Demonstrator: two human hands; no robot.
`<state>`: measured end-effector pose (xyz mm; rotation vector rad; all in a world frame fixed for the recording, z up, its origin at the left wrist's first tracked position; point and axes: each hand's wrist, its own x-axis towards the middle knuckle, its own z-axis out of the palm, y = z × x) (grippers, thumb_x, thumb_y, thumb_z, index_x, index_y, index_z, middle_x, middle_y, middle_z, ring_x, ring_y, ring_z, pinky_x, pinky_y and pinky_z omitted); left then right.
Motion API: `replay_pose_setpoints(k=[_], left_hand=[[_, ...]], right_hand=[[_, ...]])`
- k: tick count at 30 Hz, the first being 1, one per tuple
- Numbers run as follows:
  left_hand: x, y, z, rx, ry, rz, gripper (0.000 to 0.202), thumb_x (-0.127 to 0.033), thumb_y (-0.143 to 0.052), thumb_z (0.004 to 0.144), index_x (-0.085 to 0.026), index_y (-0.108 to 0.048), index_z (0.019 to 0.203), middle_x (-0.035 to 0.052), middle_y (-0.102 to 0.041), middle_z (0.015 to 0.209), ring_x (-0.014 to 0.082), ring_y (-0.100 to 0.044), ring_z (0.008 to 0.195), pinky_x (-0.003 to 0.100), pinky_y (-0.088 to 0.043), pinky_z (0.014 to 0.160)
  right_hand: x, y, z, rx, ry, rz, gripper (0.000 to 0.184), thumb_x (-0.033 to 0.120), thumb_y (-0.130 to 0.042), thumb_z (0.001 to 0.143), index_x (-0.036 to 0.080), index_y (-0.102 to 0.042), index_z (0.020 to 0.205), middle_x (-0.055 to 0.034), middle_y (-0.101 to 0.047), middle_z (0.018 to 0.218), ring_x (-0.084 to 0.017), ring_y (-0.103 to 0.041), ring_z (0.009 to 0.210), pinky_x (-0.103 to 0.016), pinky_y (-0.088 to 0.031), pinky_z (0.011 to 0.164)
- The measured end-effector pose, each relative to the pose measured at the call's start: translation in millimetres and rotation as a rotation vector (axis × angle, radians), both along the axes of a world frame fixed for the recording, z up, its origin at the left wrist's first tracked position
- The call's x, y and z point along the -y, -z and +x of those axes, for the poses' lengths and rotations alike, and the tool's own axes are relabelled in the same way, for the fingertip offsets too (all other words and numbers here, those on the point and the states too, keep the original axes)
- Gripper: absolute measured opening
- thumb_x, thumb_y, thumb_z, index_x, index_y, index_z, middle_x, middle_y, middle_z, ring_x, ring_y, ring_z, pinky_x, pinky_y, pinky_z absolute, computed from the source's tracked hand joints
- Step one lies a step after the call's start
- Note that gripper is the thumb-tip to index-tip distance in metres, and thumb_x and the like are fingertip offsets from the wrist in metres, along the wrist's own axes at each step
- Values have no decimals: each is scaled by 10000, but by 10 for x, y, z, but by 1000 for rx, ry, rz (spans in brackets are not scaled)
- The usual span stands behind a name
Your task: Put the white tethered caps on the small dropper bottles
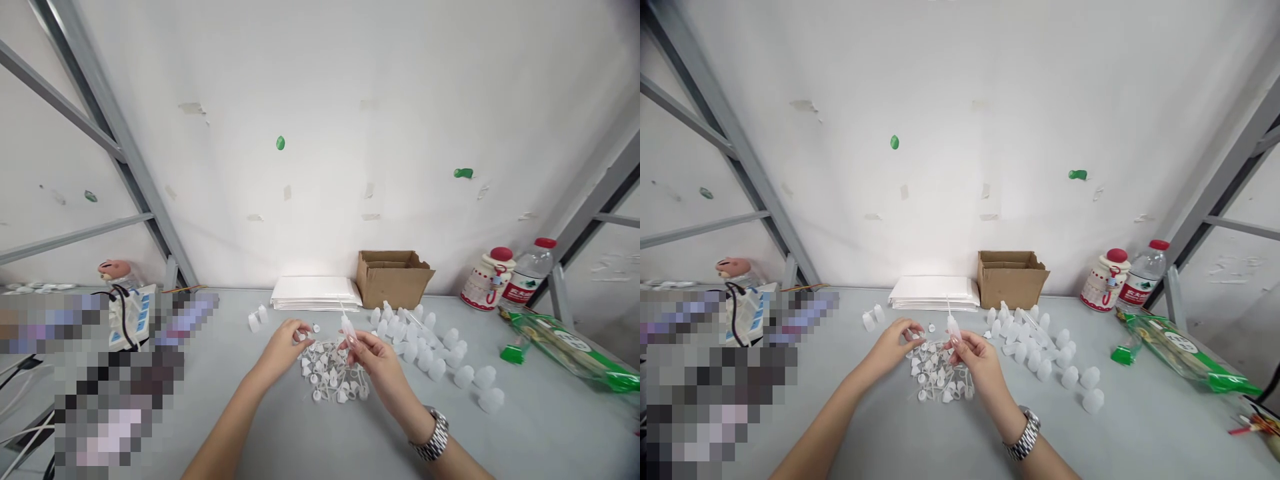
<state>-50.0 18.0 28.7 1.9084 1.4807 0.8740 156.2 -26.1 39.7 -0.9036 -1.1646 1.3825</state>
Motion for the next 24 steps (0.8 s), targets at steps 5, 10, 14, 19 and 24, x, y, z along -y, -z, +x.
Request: replay_pose_setpoints(k=[5, 10, 14, 19, 24], left_hand=[[5, 72, 59, -38, -3, -31, 184, -323, -616, 645, -192, -653, 769, 26, -571, 798, 177, -532, 739, 295, -408, 717], [-13, 122, 118, 116, -68, 5, 72, -267, -639, 614, -213, -651, 568, 18, -573, 676, 188, -525, 701, 290, -380, 686], [2, 16, 148, 432, -141, -40, 116, -305, -664, 613, -191, -642, 613, 39, -656, 723, 203, -567, 736, 303, -392, 704], [99, -135, 196, 939, -64, -263, 247, -350, -711, 609, -156, -597, 711, 52, -693, 761, 175, -609, 770, 283, -415, 738], [196, -157, 269, 1108, 69, -432, 266, -313, -747, 596, -143, -580, 714, 67, -697, 764, 180, -632, 797, 293, -427, 773]], right_hand=[[9, 12, -19, 32, 11, 5, 356, 470, -622, 706, 163, -646, 886, -37, -637, 770, -113, -508, 564, -259, -426, 579], [33, -14, -31, 40, 1, -13, 354, 471, -628, 701, 165, -648, 879, -28, -638, 734, -115, -511, 560, -271, -436, 605], [32, -10, -61, 52, -16, -27, 354, 451, -671, 664, 177, -649, 887, -35, -657, 765, -132, -535, 588, -291, -447, 627], [19, 111, -132, 60, -69, -2, 344, 415, -707, 636, 181, -643, 880, -34, -656, 774, -146, -559, 645, -294, -454, 639], [50, 179, -173, 167, -80, 15, 315, 419, -669, 682, 172, -638, 876, -31, -642, 741, -147, -556, 644, -292, -450, 640]])
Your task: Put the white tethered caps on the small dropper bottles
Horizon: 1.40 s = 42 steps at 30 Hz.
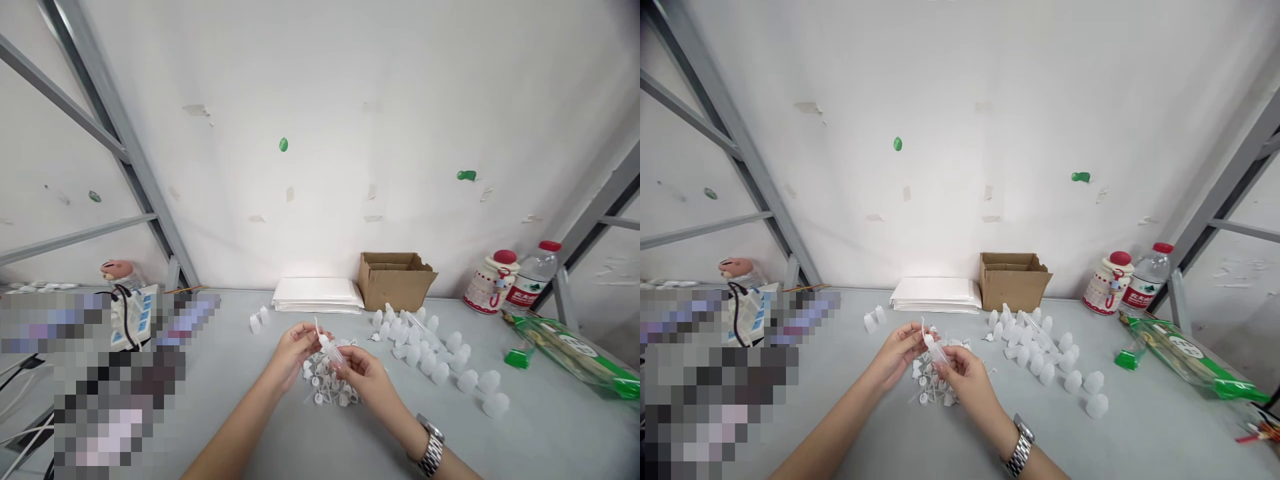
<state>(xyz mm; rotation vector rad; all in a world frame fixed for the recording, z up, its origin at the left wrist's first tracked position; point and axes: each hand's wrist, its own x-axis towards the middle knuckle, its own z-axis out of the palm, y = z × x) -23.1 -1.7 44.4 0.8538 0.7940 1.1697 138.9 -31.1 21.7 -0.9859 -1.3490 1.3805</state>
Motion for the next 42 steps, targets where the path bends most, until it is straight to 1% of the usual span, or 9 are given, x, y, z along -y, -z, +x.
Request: replay_pose_setpoints(k=[9, 13, 18, 23, 26, 29, 31, 37, 42], left_hand=[[16, -3, 33, -85, -41, 83, 223, -302, -725, 631, -139, -599, 717, 70, -707, 795, 188, -632, 807, 297, -432, 781], [38, -14, 77, -78, -75, 75, 239, -308, -742, 602, -146, -584, 676, 71, -710, 770, 201, -636, 802, 313, -435, 780], [50, -19, 93, -32, -78, 58, 254, -307, -759, 567, -149, -578, 648, 56, -703, 721, 198, -637, 774, 314, -435, 774], [48, -3, 91, 49, -74, 49, 263, -291, -767, 551, -160, -575, 675, 45, -703, 702, 194, -633, 770, 317, -429, 781], [62, -35, 88, 24, -76, 75, 235, -307, -737, 600, -158, -598, 718, 58, -703, 780, 207, -614, 863, 321, -408, 825], [76, -73, 75, -15, -31, 144, 218, -307, -700, 650, -159, -628, 793, 81, -668, 972, 219, -551, 1005, 315, -381, 870], [76, -77, 68, -34, -13, 165, 229, -291, -707, 644, -167, -631, 820, 75, -640, 1028, 209, -540, 998, 303, -385, 853], [54, -25, 92, -88, -101, 140, 200, -291, -749, 589, -158, -612, 647, 20, -637, 748, 179, -567, 852, 279, -393, 787], [58, 12, 99, -24, -15, 98, 234, -311, -758, 576, -150, -632, 690, 45, -671, 780, 183, -586, 804, 297, -398, 776]], right_hand=[[34, 7, 16, 191, 101, 113, 284, 409, -639, 708, 184, -653, 879, -13, -627, 689, -161, -543, 650, -280, -433, 625], [44, 10, -4, 165, 121, 105, 273, 402, -652, 697, 186, -657, 863, -10, -625, 689, -157, -538, 652, -277, -424, 629], [32, -79, 1, -76, -32, -89, 313, 427, -715, 620, 162, -660, 778, -8, -620, 651, -117, -512, 556, -248, -401, 560], [51, -175, 33, -341, -286, -290, 374, 473, -648, 691, 110, -661, 779, -20, -587, 593, -64, -451, 461, -198, -316, 467], [53, -170, 28, -393, -276, -331, 384, 475, -637, 707, 111, -657, 828, 1, -550, 546, -63, -448, 447, -193, -299, 452], [41, -155, 20, -369, -236, -312, 399, 495, -632, 703, 125, -650, 853, 12, -540, 556, -68, -441, 453, -202, -305, 458], [32, -151, 20, -338, -214, -284, 408, 512, -632, 693, 134, -646, 843, 17, -536, 563, -70, -430, 453, -208, -301, 457], [24, -127, 27, -246, -195, -258, 386, 517, -650, 669, 139, -619, 742, 19, -547, 554, -67, -428, 453, -212, -280, 473], [28, -101, 47, -358, -278, -275, 370, 482, -647, 693, 122, -637, 779, 29, -503, 513, -51, -374, 427, -213, -247, 467]])
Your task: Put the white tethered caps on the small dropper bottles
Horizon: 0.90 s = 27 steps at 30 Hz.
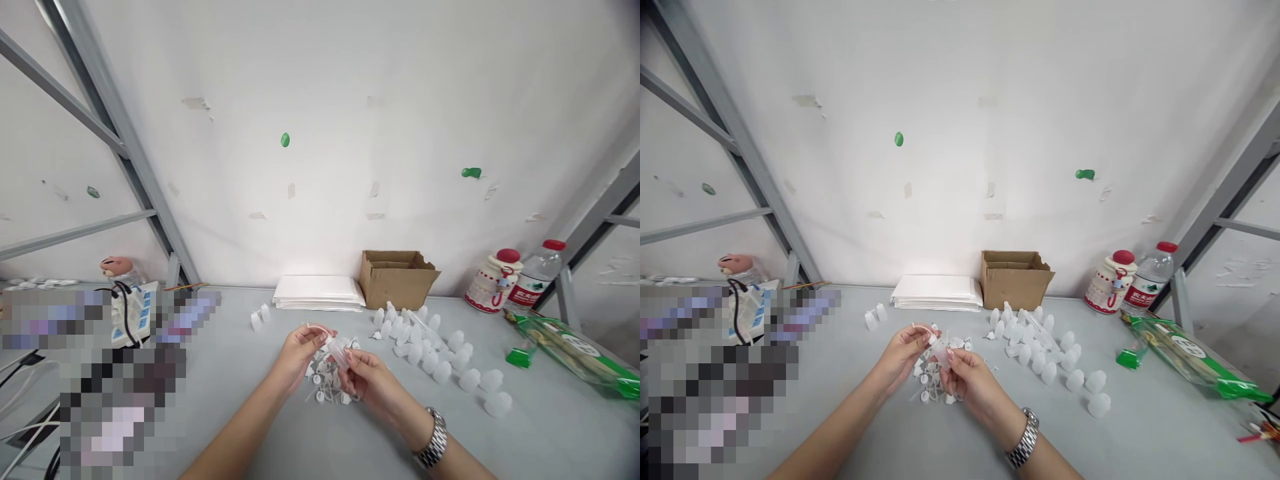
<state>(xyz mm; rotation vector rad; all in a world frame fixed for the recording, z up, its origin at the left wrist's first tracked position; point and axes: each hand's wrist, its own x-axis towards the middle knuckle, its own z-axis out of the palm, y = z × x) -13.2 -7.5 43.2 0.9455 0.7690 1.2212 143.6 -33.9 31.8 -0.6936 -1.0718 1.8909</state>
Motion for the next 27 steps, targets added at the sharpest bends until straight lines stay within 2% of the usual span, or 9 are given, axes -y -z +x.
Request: replay_pose_setpoints(k=[3, 5, 8, 11, 13, 16, 21, 27], left_hand=[[6, 10, -10, 36, 67, -3, 221, -306, -741, 609, -158, -637, 736, 49, -686, 800, 170, -590, 745, 303, -404, 753], [11, 5, -13, 38, 85, 17, 199, -299, -719, 642, -164, -644, 766, 56, -688, 838, 177, -590, 789, 309, -402, 776], [19, -15, -13, -2, 53, 55, 181, -291, -711, 651, -155, -659, 759, 73, -677, 899, 197, -568, 898, 309, -389, 828], [22, -30, -11, -43, -3, 48, 179, -277, -740, 607, -152, -659, 706, 57, -672, 838, 184, -571, 838, 297, -405, 792], [21, -30, -10, -54, -15, 46, 181, -277, -738, 610, -151, -659, 713, 51, -670, 811, 174, -574, 801, 292, -416, 765], [15, -11, -2, -56, -19, 63, 188, -274, -720, 635, -147, -662, 762, 63, -679, 849, 188, -582, 849, 299, -420, 790], [-11, 72, 46, -48, -53, 23, 187, -259, -721, 630, -150, -646, 762, 64, -695, 863, 201, -604, 875, 315, -421, 821], [-32, 124, 80, -42, -106, 9, 196, -264, -731, 617, -149, -639, 746, 74, -701, 877, 221, -602, 928, 324, -404, 851]], right_hand=[[4, -22, 8, -100, -46, -52, 347, 455, -661, 684, 117, -642, 760, 44, -453, 476, -44, -333, 406, -223, -261, 476], [7, -44, 6, -120, -54, -76, 340, 449, -662, 683, 116, -641, 747, 42, -450, 478, -44, -333, 401, -227, -273, 477], [10, -56, -6, -133, -54, -83, 324, 432, -664, 688, 115, -641, 749, 41, -460, 481, -45, -356, 399, -221, -278, 469], [7, -40, -19, -143, -52, -87, 307, 411, -677, 687, 113, -631, 740, 41, -472, 466, -44, -369, 401, -209, -284, 463], [0, -27, -22, -132, -20, -102, 297, 405, -686, 683, 119, -611, 716, 31, -505, 479, -45, -388, 412, -201, -300, 467], [-17, -20, -18, -69, 81, -123, 313, 424, -693, 669, 135, -576, 699, -1, -580, 551, -61, -448, 454, -199, -340, 488], [-50, 4, -8, 160, 237, -103, 386, 511, -669, 640, 142, -556, 645, 6, -587, 503, -64, -446, 424, -197, -337, 466], [-65, 37, -23, 267, 305, 36, 424, 478, -723, 570, 149, -600, 809, 14, -620, 535, -94, -502, 457, -213, -375, 489]])
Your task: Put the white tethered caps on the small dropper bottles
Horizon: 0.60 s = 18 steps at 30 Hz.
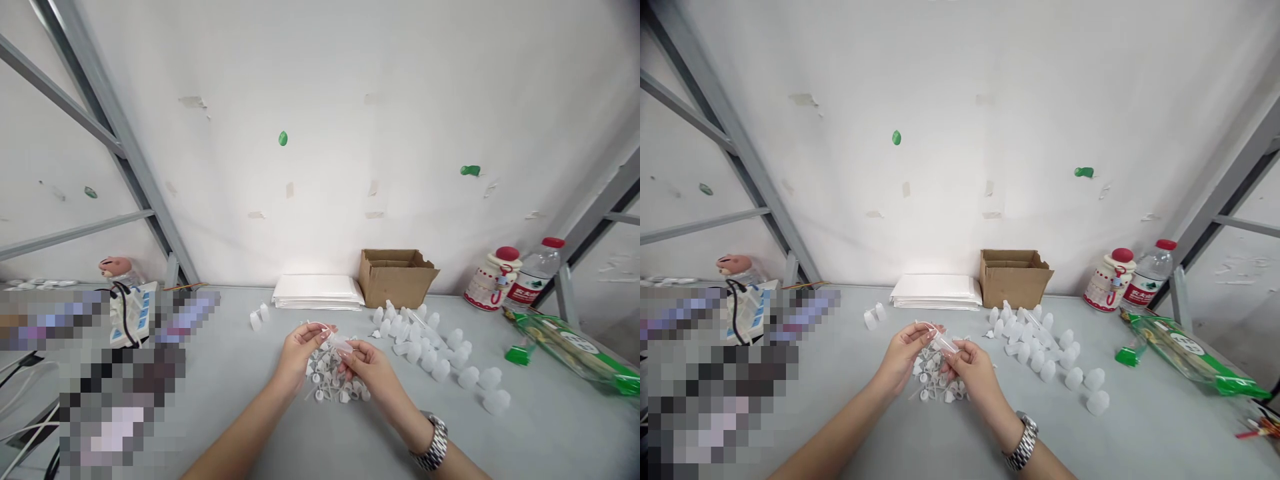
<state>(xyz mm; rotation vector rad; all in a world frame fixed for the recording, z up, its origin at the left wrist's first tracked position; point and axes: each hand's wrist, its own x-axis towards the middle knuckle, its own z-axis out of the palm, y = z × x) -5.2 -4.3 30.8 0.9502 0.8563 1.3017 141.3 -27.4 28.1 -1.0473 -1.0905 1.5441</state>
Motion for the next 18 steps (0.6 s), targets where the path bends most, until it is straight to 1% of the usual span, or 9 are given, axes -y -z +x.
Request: replay_pose_setpoints(k=[2, 4, 6, 8, 9, 11, 14, 16, 18], left_hand=[[3, -7, -2, 2, 6, 4, 203, -273, -731, 618, -149, -645, 753, 79, -702, 889, 220, -595, 939, 320, -399, 852], [10, -17, -5, 21, 25, -4, 216, -275, -738, 609, -153, -649, 763, 79, -702, 900, 215, -596, 934, 315, -398, 850], [22, -30, -5, 39, 46, -17, 223, -271, -746, 597, -158, -650, 764, 78, -702, 906, 211, -599, 926, 313, -400, 847], [34, -45, -3, 33, 51, -14, 215, -266, -744, 600, -160, -648, 761, 78, -701, 912, 210, -597, 934, 312, -401, 846], [39, -53, -1, 20, 45, -5, 207, -264, -740, 605, -160, -648, 759, 78, -700, 917, 209, -595, 939, 310, -402, 845], [44, -66, -1, -13, 28, 15, 194, -264, -730, 617, -159, -649, 759, 78, -698, 918, 209, -592, 944, 308, -404, 843], [40, -79, -11, -47, -16, 38, 191, -280, -717, 629, -156, -647, 757, 78, -697, 907, 210, -590, 939, 310, -407, 839], [34, -83, -27, -62, -50, 41, 203, -296, -713, 630, -153, -642, 757, 83, -695, 904, 212, -591, 927, 312, -410, 828], [30, -87, -45, -79, -55, 38, 212, -304, -714, 628, -154, -637, 757, 85, -696, 900, 209, -593, 909, 309, -413, 812]], right_hand=[[10, -12, 3, 11, -30, 16, 413, 508, -692, 597, 144, -592, 764, 13, -606, 491, -86, -480, 412, -205, -343, 448], [24, -35, 14, -25, -93, -14, 435, 573, -597, 667, 139, -577, 691, 18, -562, 414, -68, -417, 336, -198, -286, 393], [37, -62, 29, -77, -152, -69, 511, 629, -473, 728, 137, -559, 623, 28, -496, 338, -55, -345, 277, -198, -238, 358], [43, -86, 38, -91, -174, -97, 559, 646, -399, 759, 135, -550, 590, 26, -472, 317, -53, -322, 262, -201, -230, 350], [42, -94, 39, -82, -167, -94, 556, 641, -396, 764, 136, -546, 585, 20, -484, 330, -56, -342, 272, -203, -247, 359], [34, -102, 34, -57, -118, -53, 508, 620, -450, 751, 143, -541, 602, 5, -539, 404, -73, -423, 336, -208, -312, 403], [9, -94, 20, -16, -19, 35, 410, 560, -627, 642, 162, -556, 703, 8, -601, 536, -107, -519, 461, -236, -398, 506], [-2, -88, 17, 26, 22, 70, 422, 519, -704, 568, 174, -564, 765, 17, -613, 570, -118, -534, 490, -249, -411, 533], [1, -90, 19, 69, 21, 88, 409, 524, -702, 567, 175, -565, 730, 12, -614, 559, -119, -530, 487, -249, -406, 528]])
